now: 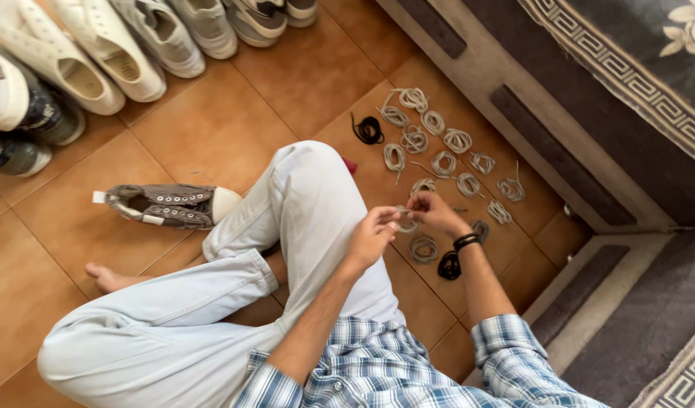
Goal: The person removes the old laces from a gray sneaker, wipes the shoe with a pink cloth, and then threads new gray laces through the eyelets. The person works on one shoe at a time while sitting on the floor.
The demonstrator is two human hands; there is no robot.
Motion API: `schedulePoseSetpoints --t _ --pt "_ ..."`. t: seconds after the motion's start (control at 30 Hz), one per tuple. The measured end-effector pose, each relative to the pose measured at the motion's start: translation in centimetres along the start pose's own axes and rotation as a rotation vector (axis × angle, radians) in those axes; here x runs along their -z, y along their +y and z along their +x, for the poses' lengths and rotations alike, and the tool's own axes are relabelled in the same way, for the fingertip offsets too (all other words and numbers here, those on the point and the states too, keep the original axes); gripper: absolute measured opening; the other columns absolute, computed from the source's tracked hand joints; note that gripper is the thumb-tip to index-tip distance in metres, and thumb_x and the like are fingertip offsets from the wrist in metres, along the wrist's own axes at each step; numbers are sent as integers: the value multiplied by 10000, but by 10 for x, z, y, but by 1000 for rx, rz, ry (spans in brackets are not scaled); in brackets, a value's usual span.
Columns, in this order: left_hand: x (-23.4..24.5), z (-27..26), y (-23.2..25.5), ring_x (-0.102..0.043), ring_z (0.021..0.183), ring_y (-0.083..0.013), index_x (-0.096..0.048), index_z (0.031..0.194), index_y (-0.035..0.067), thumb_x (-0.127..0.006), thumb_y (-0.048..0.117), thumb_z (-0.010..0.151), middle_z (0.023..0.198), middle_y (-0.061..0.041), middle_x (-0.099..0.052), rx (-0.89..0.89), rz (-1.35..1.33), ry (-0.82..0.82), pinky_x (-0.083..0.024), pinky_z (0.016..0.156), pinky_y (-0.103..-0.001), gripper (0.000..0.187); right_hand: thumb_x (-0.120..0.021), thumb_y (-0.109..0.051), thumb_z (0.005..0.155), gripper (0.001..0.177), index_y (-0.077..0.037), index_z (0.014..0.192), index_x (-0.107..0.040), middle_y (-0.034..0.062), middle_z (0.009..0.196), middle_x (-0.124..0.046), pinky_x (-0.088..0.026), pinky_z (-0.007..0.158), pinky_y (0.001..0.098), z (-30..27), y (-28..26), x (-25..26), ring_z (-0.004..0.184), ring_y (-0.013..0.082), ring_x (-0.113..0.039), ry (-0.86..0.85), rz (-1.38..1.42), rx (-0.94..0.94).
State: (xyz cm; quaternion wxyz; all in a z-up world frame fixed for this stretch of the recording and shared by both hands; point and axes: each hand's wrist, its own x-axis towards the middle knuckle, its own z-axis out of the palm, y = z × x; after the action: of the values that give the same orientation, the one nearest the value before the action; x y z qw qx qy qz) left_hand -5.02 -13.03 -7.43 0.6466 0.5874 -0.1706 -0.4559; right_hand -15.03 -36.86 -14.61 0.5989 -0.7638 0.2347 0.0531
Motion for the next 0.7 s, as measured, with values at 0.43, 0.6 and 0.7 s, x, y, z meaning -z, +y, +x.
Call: schedulePoseSetpoints --t 0.43,0.6,0.7 --pt "-27 79 -59 -637 1117 -459 -511 1243 -22 -673 12 781 1193 -300 -637 -65 1046 -52 -529 944 -499 491 -788 -63 760 231 -45 975 -707 108 920 -753 -552 729 382 -35 -38 -17 843 256 -714 239 -446 18" --pt "-25 76 -54 -617 1124 -463 -484 1282 -43 -691 -17 699 1189 -312 -630 -156 989 -26 -518 928 -499 620 -751 -87 808 191 -78 993 -704 73 902 -787 -567 753 369 -41 -51 -4 847 232 -752 198 -418 -65" --pt "-25 73 -51 -629 1119 -459 -496 1291 -32 -679 -27 726 1193 -300 -648 -190 963 2 -525 920 -502 594 -857 -154 707 356 -102 1011 -678 66 907 -768 -553 759 391 -39 -51 -2 870 250 -732 52 -537 -178"
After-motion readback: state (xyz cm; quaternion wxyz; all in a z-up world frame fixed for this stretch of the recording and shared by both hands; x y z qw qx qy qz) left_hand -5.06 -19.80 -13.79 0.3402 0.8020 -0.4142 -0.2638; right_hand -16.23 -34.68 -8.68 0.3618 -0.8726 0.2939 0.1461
